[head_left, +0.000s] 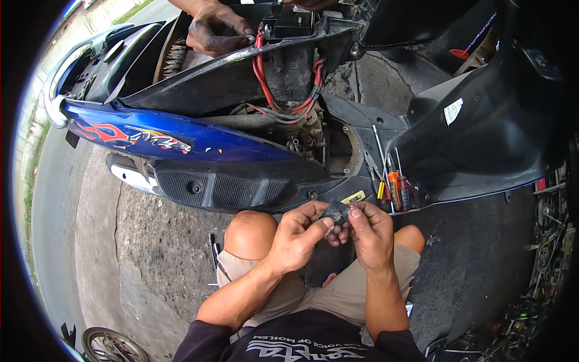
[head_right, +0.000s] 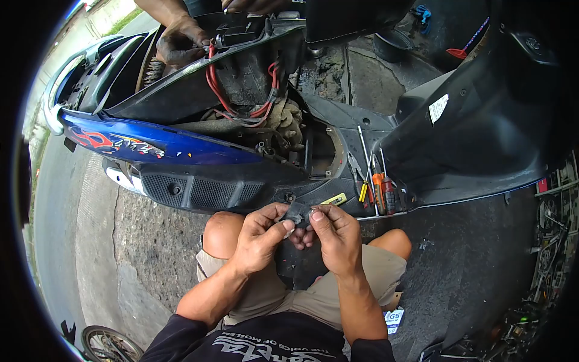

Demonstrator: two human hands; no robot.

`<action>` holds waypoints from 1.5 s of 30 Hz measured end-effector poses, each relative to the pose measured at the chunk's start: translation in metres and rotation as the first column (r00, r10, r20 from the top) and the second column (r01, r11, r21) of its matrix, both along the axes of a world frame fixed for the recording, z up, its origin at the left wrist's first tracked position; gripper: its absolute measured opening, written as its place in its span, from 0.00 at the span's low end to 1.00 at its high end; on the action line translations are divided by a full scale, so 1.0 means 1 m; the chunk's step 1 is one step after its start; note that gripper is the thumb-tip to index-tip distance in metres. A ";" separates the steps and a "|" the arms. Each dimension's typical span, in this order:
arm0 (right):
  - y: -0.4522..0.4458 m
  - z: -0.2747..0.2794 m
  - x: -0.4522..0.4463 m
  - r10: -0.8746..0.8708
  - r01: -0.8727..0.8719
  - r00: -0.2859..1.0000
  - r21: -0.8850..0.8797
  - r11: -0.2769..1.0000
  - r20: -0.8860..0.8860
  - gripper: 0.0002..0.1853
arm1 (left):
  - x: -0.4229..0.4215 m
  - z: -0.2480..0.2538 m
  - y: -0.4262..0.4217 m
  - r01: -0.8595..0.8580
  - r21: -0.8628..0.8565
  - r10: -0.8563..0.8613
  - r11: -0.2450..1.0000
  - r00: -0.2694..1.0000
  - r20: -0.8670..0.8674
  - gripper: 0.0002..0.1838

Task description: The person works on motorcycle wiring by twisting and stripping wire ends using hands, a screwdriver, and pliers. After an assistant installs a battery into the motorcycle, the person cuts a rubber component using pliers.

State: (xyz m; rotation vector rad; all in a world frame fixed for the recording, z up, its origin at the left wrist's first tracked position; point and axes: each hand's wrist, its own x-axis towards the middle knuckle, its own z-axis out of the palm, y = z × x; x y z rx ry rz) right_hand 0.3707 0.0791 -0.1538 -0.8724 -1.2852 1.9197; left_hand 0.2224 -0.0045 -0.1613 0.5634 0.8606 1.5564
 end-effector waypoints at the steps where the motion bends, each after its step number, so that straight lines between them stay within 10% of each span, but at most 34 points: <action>1: -0.001 -0.002 0.000 -0.001 0.001 1.000 -0.002 1.000 0.000 0.13 | -0.001 0.002 0.002 0.011 -0.030 -0.014 0.999 0.995 -0.094 0.10; 14: -0.017 -0.010 0.019 0.033 -0.082 0.974 0.216 0.973 0.223 0.08 | 0.014 -0.012 -0.007 0.011 -0.185 -0.049 0.983 0.979 -0.200 0.09; 19: 0.021 -0.026 0.051 0.239 -0.248 0.959 0.049 0.967 0.150 0.13 | 0.018 -0.016 -0.008 0.010 -0.247 -0.071 0.969 0.969 -0.238 0.07; 20: 0.042 -0.037 0.059 0.067 -0.149 0.945 0.237 0.960 0.321 0.14 | 0.019 -0.016 -0.008 0.012 -0.248 -0.073 0.969 0.968 -0.240 0.07; 23: 0.098 -0.076 0.078 -0.543 -0.152 0.513 0.693 0.705 0.665 0.14 | 0.021 -0.016 -0.004 -0.092 -0.195 0.033 0.977 0.958 -0.284 0.08; 29: 0.114 -0.091 0.069 -0.680 -0.589 0.158 0.621 0.517 0.716 0.14 | 0.021 -0.014 -0.003 -0.135 -0.269 0.064 0.954 0.964 -0.259 0.12; 32: 0.138 -0.111 0.072 -0.589 -0.585 0.005 0.480 0.654 0.808 0.14 | 0.020 -0.018 -0.003 -0.113 -0.193 0.074 0.975 0.977 -0.200 0.13; 45: 0.146 -0.069 0.067 -0.639 -0.316 0.157 0.651 0.690 0.753 0.24 | 0.012 -0.023 -0.001 -0.139 -0.199 0.126 0.970 0.989 -0.076 0.12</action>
